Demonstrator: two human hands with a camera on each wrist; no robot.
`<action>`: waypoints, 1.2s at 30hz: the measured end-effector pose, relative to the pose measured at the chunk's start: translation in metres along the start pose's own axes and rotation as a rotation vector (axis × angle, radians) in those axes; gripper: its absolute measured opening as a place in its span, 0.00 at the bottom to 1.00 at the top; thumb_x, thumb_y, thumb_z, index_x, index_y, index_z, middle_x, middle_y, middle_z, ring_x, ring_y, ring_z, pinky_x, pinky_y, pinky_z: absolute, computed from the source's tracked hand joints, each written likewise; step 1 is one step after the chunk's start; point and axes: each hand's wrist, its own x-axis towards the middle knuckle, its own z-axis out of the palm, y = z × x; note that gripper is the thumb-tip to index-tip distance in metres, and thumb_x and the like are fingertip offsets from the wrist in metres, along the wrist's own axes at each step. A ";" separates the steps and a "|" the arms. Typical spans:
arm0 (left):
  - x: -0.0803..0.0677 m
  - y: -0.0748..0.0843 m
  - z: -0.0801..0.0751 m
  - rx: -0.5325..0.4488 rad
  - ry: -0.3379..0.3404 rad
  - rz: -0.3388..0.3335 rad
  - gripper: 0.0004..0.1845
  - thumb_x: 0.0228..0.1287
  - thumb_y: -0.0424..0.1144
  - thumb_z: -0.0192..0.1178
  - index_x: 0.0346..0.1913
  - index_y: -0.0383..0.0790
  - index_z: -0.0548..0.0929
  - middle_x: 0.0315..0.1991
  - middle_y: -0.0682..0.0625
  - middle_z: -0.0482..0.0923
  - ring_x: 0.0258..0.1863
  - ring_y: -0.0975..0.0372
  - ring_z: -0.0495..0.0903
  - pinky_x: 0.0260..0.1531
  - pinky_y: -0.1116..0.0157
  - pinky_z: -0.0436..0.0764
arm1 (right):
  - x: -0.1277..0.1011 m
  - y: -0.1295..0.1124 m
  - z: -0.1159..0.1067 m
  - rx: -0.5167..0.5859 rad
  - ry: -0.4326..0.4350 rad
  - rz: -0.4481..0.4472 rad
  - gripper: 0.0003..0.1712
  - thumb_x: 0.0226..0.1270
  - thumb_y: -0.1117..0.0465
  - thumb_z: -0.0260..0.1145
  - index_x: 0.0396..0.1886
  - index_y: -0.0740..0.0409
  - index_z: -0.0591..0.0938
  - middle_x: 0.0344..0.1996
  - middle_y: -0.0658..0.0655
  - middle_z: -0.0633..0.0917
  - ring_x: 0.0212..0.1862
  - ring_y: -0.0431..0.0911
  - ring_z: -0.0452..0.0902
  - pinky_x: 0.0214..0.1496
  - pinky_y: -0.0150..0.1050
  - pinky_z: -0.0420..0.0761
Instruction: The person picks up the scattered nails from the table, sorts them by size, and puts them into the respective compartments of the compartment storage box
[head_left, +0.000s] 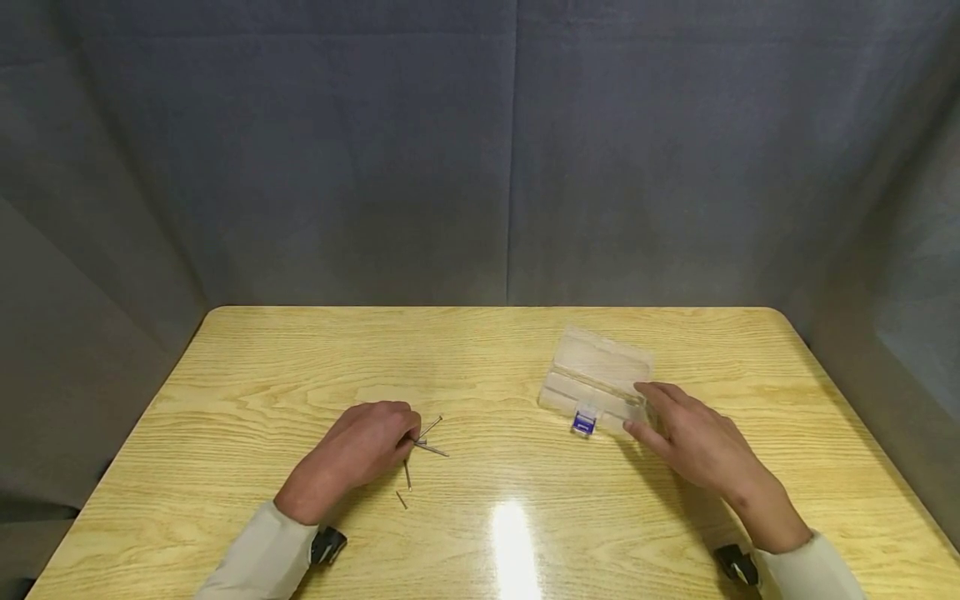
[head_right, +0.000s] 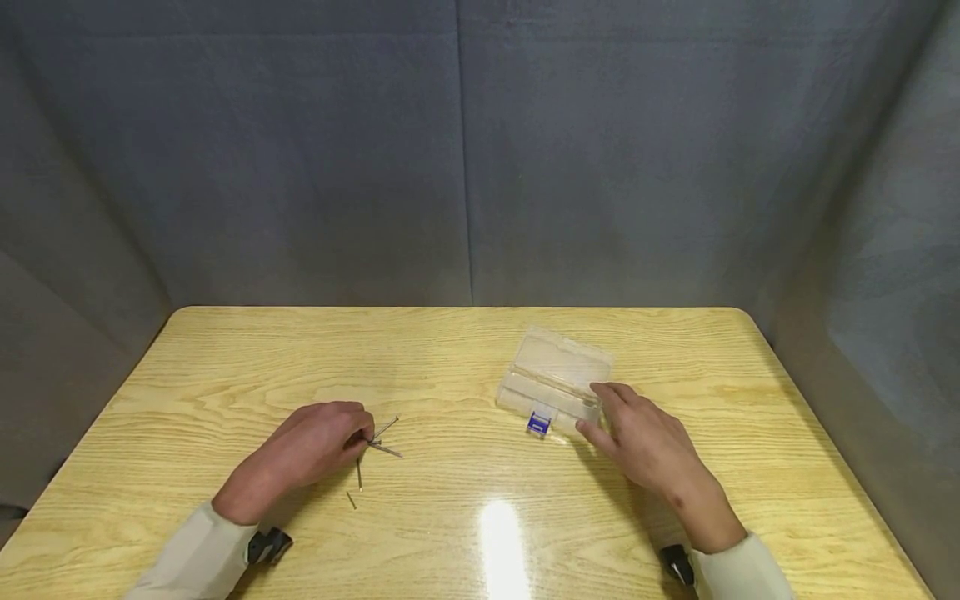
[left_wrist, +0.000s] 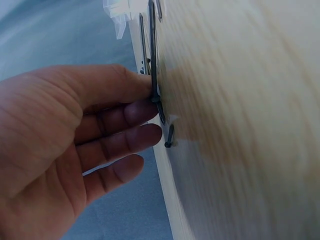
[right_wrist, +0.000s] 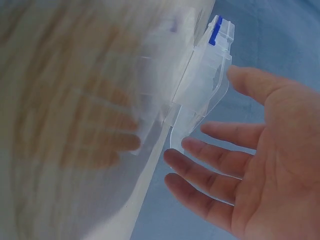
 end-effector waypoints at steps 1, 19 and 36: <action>0.000 0.000 0.000 0.006 -0.001 0.003 0.11 0.65 0.29 0.66 0.28 0.49 0.81 0.27 0.60 0.74 0.25 0.68 0.71 0.26 0.66 0.73 | 0.000 0.000 0.000 0.003 -0.002 -0.004 0.35 0.78 0.45 0.63 0.72 0.65 0.72 0.65 0.69 0.75 0.61 0.67 0.76 0.49 0.65 0.79; 0.004 0.003 0.001 0.052 0.023 0.049 0.12 0.64 0.31 0.67 0.27 0.49 0.79 0.26 0.60 0.73 0.24 0.67 0.72 0.25 0.65 0.73 | -0.001 0.003 0.003 -0.012 0.011 -0.038 0.36 0.72 0.48 0.70 0.70 0.66 0.73 0.62 0.68 0.77 0.56 0.65 0.79 0.45 0.61 0.82; 0.021 0.019 -0.007 0.000 0.086 0.113 0.14 0.66 0.28 0.61 0.27 0.49 0.76 0.26 0.60 0.70 0.23 0.69 0.66 0.23 0.69 0.69 | 0.003 0.004 0.004 -0.008 -0.005 -0.028 0.39 0.66 0.50 0.75 0.68 0.69 0.74 0.61 0.67 0.76 0.54 0.63 0.80 0.43 0.60 0.82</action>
